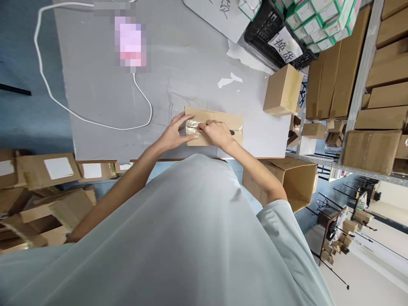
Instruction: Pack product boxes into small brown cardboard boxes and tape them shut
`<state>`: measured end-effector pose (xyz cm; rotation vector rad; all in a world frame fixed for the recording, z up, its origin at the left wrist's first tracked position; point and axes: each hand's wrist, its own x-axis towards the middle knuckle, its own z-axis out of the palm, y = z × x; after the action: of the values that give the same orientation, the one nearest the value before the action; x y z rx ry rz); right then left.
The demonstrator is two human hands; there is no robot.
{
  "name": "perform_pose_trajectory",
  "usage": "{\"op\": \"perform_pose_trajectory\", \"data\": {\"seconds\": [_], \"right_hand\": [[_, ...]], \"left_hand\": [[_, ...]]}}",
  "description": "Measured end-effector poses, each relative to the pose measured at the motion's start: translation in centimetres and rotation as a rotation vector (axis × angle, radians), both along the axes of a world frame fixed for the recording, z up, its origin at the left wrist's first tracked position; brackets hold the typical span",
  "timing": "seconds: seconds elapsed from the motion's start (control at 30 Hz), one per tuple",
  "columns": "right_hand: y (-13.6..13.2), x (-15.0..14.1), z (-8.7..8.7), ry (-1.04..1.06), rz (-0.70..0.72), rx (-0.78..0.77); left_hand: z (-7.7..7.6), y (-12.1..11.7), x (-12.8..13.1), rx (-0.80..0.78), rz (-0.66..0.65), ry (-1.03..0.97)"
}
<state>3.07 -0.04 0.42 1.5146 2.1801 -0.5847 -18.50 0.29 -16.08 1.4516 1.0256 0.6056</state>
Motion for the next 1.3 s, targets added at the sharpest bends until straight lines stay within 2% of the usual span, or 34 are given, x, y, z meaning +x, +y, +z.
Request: {"op": "perform_pose_trajectory", "data": {"seconds": [0.27,0.43,0.53,0.73,0.8,1.1,1.2,1.3], "right_hand": [[0.4,-2.2,0.4,-0.041,0.099,0.043],[0.6,-1.8,0.5,-0.072,0.14,0.075],[0.2,1.4,1.1,-0.123,0.133,0.056],[-1.4,13.4,2.4,-0.256,-0.004,-0.051],[-1.6,16.2,2.3,-0.238,-0.021,-0.073],[-0.8,21.3,-0.6,-0.007,-0.037,-0.076],[-0.9,22.4,-1.4,0.034,-0.046,-0.088],[-0.7,23.2,-2.6,0.111,-0.026,-0.06]], "left_hand": [[-0.3,0.0,-0.1,-0.002,0.015,0.029],[1.1,0.2,-0.4,-0.001,0.018,0.102],[2.1,0.0,-0.4,-0.019,0.029,0.137],[3.7,-0.6,0.6,-0.084,0.13,0.199],[4.2,-0.6,1.2,-0.111,0.148,0.215],[6.6,-0.7,3.5,-0.215,0.291,0.361],[6.9,-0.7,4.4,-0.234,0.337,0.377],[6.5,-0.5,6.3,-0.17,0.453,0.387]]}}
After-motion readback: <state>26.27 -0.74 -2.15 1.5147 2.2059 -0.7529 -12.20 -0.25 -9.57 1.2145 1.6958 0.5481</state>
